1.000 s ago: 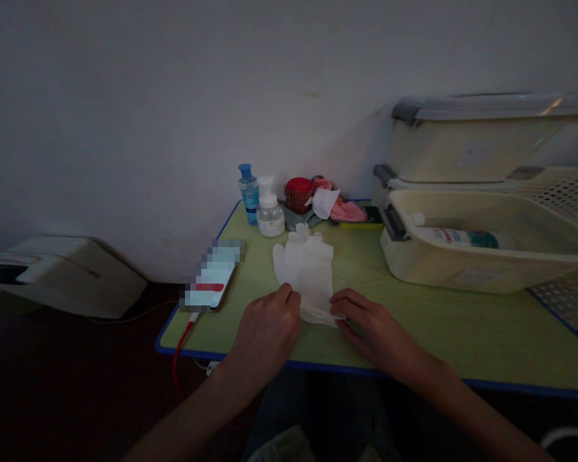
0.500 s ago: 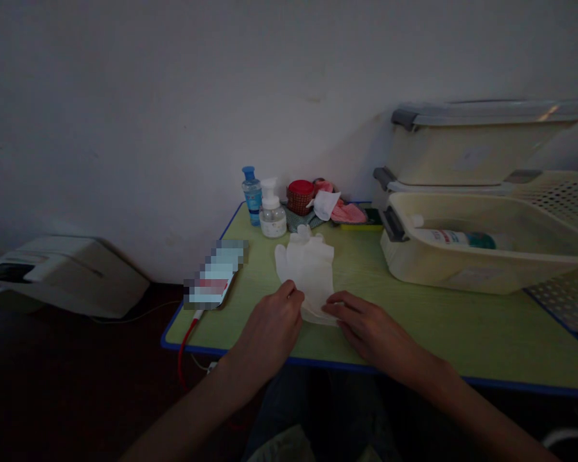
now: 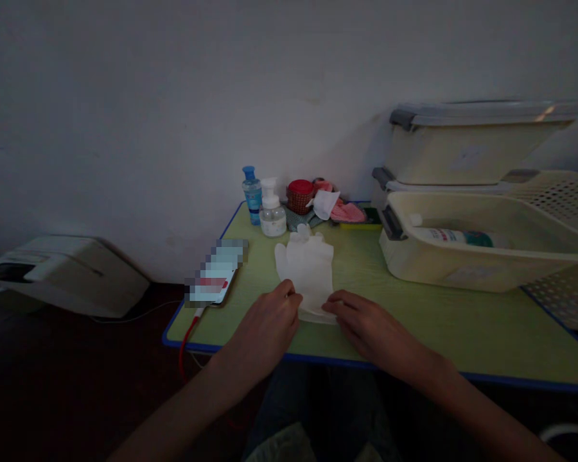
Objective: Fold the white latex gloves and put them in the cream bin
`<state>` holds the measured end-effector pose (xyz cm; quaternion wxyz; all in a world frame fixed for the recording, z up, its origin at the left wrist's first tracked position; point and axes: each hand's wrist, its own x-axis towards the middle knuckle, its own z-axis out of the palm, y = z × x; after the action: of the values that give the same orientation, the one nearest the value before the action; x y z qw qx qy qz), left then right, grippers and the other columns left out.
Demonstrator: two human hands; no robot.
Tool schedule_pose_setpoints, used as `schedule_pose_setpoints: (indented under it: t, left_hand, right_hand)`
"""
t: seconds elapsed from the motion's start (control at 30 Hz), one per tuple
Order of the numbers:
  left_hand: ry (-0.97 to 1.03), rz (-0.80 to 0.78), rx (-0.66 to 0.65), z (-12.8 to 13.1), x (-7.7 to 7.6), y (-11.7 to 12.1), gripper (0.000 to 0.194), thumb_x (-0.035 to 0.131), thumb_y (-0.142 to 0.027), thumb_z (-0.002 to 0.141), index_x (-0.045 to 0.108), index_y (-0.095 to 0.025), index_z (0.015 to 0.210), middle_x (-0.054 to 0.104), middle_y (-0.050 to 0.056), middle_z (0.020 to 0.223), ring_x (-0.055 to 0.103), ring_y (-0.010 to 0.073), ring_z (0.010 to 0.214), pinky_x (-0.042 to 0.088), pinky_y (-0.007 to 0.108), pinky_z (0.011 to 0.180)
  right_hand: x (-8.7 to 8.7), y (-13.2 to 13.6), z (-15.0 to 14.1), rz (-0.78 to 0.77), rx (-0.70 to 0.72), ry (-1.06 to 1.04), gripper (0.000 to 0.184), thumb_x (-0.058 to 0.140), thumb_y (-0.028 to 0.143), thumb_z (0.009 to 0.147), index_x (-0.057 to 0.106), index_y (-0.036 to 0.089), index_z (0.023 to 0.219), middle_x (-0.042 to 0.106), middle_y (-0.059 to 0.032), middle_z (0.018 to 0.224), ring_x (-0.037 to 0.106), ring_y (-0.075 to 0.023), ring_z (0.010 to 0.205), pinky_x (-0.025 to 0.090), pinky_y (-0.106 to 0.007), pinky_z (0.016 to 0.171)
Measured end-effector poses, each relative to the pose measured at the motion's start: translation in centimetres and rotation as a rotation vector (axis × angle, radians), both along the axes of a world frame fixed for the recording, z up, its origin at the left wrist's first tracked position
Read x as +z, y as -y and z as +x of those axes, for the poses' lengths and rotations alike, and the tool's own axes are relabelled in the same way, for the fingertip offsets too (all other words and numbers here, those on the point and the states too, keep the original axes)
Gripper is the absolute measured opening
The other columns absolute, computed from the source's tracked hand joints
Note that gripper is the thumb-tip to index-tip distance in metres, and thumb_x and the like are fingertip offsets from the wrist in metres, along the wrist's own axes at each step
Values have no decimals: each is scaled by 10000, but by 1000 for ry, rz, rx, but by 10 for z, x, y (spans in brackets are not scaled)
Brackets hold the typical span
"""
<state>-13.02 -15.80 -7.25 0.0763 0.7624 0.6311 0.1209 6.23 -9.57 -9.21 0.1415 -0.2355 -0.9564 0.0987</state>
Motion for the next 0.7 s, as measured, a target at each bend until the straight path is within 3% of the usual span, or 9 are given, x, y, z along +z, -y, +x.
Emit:
schedule_pose_setpoints:
  t: [0.1, 0.23, 0.33, 0.53, 0.7]
  left_hand:
    - [20, 18, -9, -2, 2, 1, 240, 431, -66, 794, 634, -156, 884, 572, 47, 934, 586, 153, 779, 488, 291, 731]
    - [47, 22, -12, -1, 6, 3, 229, 429, -60, 796, 627, -157, 856, 571, 44, 962, 585, 130, 771, 485, 269, 741]
    - [60, 4, -16, -1, 8, 4, 224, 425, -59, 799, 623, -160, 831, 567, 39, 957, 579, 119, 730, 489, 268, 725]
    - [76, -10, -16, -3, 6, 3, 235, 424, -62, 799, 623, -170, 863, 557, 39, 960, 589, 132, 789, 486, 268, 750]
    - [79, -25, -25, -2, 6, 4, 255, 424, -53, 793, 626, -170, 897, 558, 40, 967, 595, 146, 814, 491, 291, 770]
  right_hand:
    - [4, 0, -2, -31, -22, -23, 353, 412, 6, 786, 593, 130, 1063, 610, -103, 998, 614, -169, 878, 520, -304, 782]
    - [6, 1, -4, -10, 3, 10, 509, 411, -6, 765, 524, 163, 1232, 603, -100, 1035, 621, -176, 876, 523, -316, 758]
    - [7, 2, -4, 4, 12, 55, 534, 403, -7, 768, 519, 182, 1254, 598, -97, 1053, 626, -173, 855, 526, -316, 740]
    - [10, 2, -3, 15, 25, 58, 587, 391, 4, 790, 436, 210, 1339, 581, -103, 1094, 623, -179, 893, 529, -326, 763]
    - [9, 3, -4, 62, 24, 112, 612, 396, -27, 764, 460, 214, 1323, 571, -108, 1117, 631, -180, 847, 531, -333, 730]
